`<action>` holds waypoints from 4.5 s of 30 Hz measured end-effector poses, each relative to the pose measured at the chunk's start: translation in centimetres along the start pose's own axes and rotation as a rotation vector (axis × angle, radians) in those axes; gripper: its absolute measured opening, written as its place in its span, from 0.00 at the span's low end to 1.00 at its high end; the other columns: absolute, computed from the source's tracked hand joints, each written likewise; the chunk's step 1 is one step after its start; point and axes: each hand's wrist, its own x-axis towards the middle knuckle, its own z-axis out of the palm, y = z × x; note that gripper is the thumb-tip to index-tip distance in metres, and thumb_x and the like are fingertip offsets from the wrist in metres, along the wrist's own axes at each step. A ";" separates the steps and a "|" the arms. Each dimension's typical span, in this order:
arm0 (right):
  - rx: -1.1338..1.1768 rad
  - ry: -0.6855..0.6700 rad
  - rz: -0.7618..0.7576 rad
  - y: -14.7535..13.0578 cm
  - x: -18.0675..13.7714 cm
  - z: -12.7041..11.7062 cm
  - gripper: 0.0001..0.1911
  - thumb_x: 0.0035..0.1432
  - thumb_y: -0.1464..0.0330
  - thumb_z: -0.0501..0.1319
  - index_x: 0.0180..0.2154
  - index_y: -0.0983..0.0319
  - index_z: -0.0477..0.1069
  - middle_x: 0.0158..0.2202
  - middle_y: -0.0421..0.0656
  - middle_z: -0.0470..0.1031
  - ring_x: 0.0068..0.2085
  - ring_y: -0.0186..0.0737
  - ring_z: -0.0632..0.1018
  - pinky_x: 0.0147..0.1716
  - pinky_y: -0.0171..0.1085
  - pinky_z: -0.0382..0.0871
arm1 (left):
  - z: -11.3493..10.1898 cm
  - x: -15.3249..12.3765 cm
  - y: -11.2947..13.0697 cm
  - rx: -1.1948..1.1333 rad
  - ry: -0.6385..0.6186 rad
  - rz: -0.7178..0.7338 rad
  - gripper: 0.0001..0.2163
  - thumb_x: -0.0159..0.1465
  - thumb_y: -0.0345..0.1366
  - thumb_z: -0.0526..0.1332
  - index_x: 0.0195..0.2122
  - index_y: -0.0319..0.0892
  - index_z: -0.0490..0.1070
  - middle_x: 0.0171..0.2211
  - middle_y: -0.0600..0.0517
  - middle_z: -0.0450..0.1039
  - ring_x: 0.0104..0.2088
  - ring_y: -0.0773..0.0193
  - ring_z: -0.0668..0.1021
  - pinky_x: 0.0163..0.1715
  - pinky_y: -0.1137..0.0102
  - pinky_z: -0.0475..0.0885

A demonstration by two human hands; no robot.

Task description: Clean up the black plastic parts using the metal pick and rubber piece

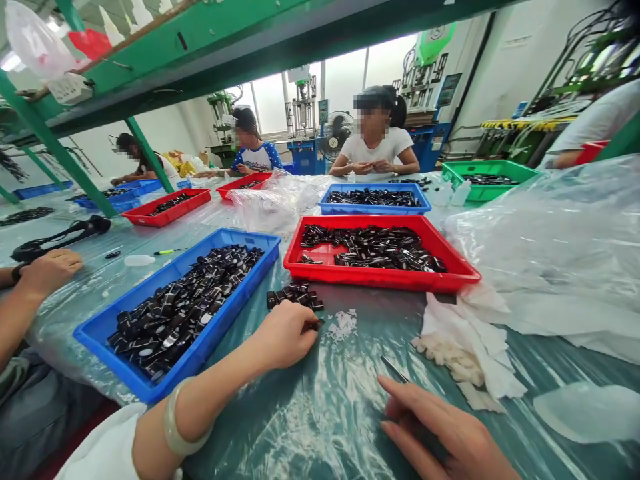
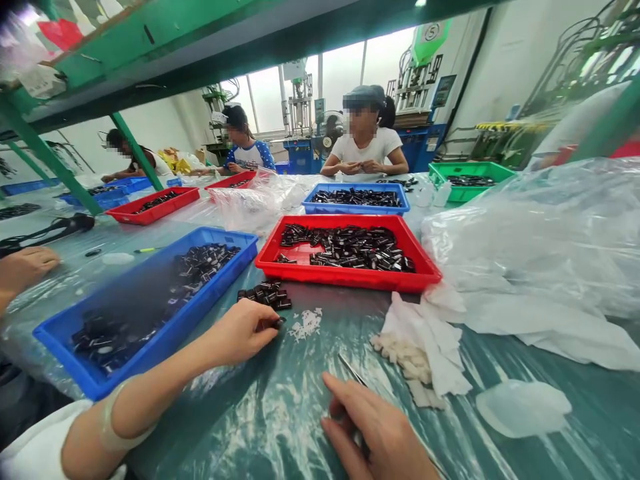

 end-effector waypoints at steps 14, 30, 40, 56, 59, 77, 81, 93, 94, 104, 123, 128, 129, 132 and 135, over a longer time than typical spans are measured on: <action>0.267 0.018 0.273 -1.3 0.6 -0.3 0.29 0.44 0.77 0.62 0.51 0.58 0.65 0.25 0.33 0.71 0.24 0.29 0.73 0.27 0.28 0.70 | 4.0 -0.5 3.0 -1.120 -0.508 -0.074 0.14 0.53 0.43 0.63 0.25 0.34 0.72 0.19 0.50 0.72 0.20 0.68 0.75 0.19 0.78 0.69; 0.174 -0.056 0.231 -1.3 0.9 -0.7 0.24 0.41 0.76 0.67 0.43 0.60 0.68 0.25 0.34 0.73 0.24 0.29 0.73 0.24 0.26 0.69 | 4.6 -0.9 3.0 -1.128 -0.546 -0.095 0.14 0.53 0.43 0.63 0.26 0.33 0.72 0.19 0.51 0.71 0.18 0.72 0.73 0.19 0.80 0.68; -0.067 -0.187 0.260 0.1 1.3 -3.3 0.08 0.57 0.70 0.56 0.41 0.59 0.66 0.28 0.37 0.72 0.25 0.30 0.72 0.23 0.30 0.67 | 4.6 -1.0 2.9 -1.161 -0.498 -0.142 0.15 0.53 0.43 0.63 0.26 0.32 0.73 0.24 0.46 0.74 0.19 0.69 0.75 0.17 0.79 0.68; -0.224 -0.248 0.255 0.6 0.9 -2.7 0.06 0.60 0.70 0.52 0.36 0.60 0.67 0.27 0.39 0.71 0.27 0.34 0.73 0.24 0.33 0.65 | 5.2 -0.8 2.9 -1.191 -0.512 -0.183 0.18 0.53 0.46 0.62 0.23 0.32 0.72 0.22 0.45 0.74 0.19 0.67 0.76 0.16 0.81 0.67; -0.234 -0.238 0.242 0.6 0.8 -2.6 0.06 0.60 0.71 0.52 0.36 0.60 0.67 0.26 0.39 0.71 0.26 0.34 0.73 0.24 0.33 0.65 | 5.2 -0.9 2.9 -1.199 -0.513 -0.186 0.19 0.53 0.47 0.62 0.23 0.32 0.72 0.22 0.45 0.73 0.19 0.67 0.76 0.15 0.81 0.67; -0.205 -0.272 0.274 0.8 0.8 -2.3 0.08 0.61 0.71 0.50 0.36 0.60 0.67 0.28 0.40 0.72 0.29 0.36 0.74 0.26 0.34 0.65 | 5.0 -0.7 3.1 -1.190 -0.467 -0.180 0.24 0.57 0.52 0.57 0.24 0.30 0.73 0.24 0.42 0.74 0.20 0.66 0.77 0.17 0.80 0.69; -0.236 -0.278 0.322 0.8 0.7 -2.5 0.09 0.60 0.70 0.50 0.35 0.60 0.68 0.29 0.41 0.73 0.30 0.37 0.75 0.27 0.35 0.67 | 5.0 -0.7 3.1 -1.189 -0.461 -0.171 0.24 0.57 0.51 0.57 0.24 0.30 0.73 0.24 0.41 0.74 0.20 0.66 0.77 0.18 0.80 0.69; -0.483 -0.244 0.386 1.8 0.1 -3.2 0.07 0.55 0.65 0.56 0.34 0.59 0.69 0.31 0.44 0.74 0.30 0.43 0.78 0.26 0.39 0.72 | 4.7 0.3 2.4 -1.179 -0.311 -0.185 0.26 0.57 0.55 0.55 0.28 0.30 0.74 0.24 0.44 0.72 0.20 0.67 0.75 0.18 0.77 0.70; -0.495 -0.255 0.395 1.8 0.1 -3.2 0.06 0.55 0.65 0.56 0.32 0.59 0.69 0.30 0.44 0.73 0.30 0.43 0.78 0.25 0.39 0.72 | 4.6 0.3 2.3 -1.179 -0.306 -0.184 0.27 0.57 0.55 0.55 0.28 0.30 0.74 0.24 0.44 0.72 0.21 0.67 0.75 0.18 0.77 0.70; -0.404 -0.269 0.494 1.5 -0.1 -2.8 0.12 0.58 0.67 0.47 0.23 0.58 0.61 0.25 0.45 0.71 0.26 0.42 0.76 0.24 0.39 0.70 | 4.7 0.2 2.3 -1.164 -0.308 -0.164 0.25 0.57 0.54 0.55 0.27 0.31 0.73 0.25 0.44 0.72 0.21 0.68 0.75 0.19 0.77 0.70; 0.641 0.251 0.701 -1.1 1.4 -4.9 0.16 0.53 0.59 0.61 0.42 0.59 0.68 0.36 0.46 0.76 0.33 0.41 0.79 0.33 0.38 0.76 | 5.4 -1.2 2.3 -1.263 -0.768 -0.064 0.16 0.49 0.41 0.68 0.35 0.36 0.73 0.24 0.50 0.73 0.17 0.70 0.74 0.16 0.79 0.67; 0.737 0.312 0.746 -2.1 1.0 -4.1 0.16 0.47 0.61 0.66 0.38 0.56 0.68 0.33 0.42 0.77 0.32 0.40 0.80 0.33 0.36 0.77 | 5.3 -1.2 2.3 -1.249 -0.805 -0.063 0.15 0.51 0.39 0.67 0.37 0.37 0.74 0.24 0.50 0.74 0.18 0.71 0.74 0.16 0.80 0.67; 0.753 0.317 0.754 -2.2 0.9 -3.9 0.16 0.46 0.62 0.67 0.38 0.56 0.68 0.33 0.41 0.77 0.32 0.40 0.80 0.33 0.36 0.77 | 5.3 -1.2 2.3 -1.248 -0.812 -0.057 0.14 0.51 0.39 0.67 0.37 0.37 0.74 0.23 0.50 0.74 0.18 0.71 0.74 0.16 0.81 0.66; 0.774 0.259 0.734 -2.2 0.8 -3.7 0.15 0.47 0.64 0.67 0.38 0.56 0.68 0.34 0.42 0.77 0.32 0.42 0.81 0.32 0.37 0.78 | 5.3 -1.3 2.3 -1.239 -0.822 -0.053 0.13 0.52 0.38 0.66 0.38 0.37 0.74 0.23 0.51 0.74 0.18 0.72 0.74 0.16 0.82 0.66; 0.800 0.237 0.708 -2.2 0.7 -3.5 0.14 0.48 0.64 0.66 0.38 0.56 0.68 0.34 0.43 0.77 0.32 0.41 0.80 0.31 0.37 0.78 | 5.3 -1.3 2.3 -1.232 -0.829 -0.061 0.14 0.52 0.38 0.66 0.38 0.37 0.75 0.24 0.51 0.74 0.18 0.72 0.74 0.16 0.81 0.66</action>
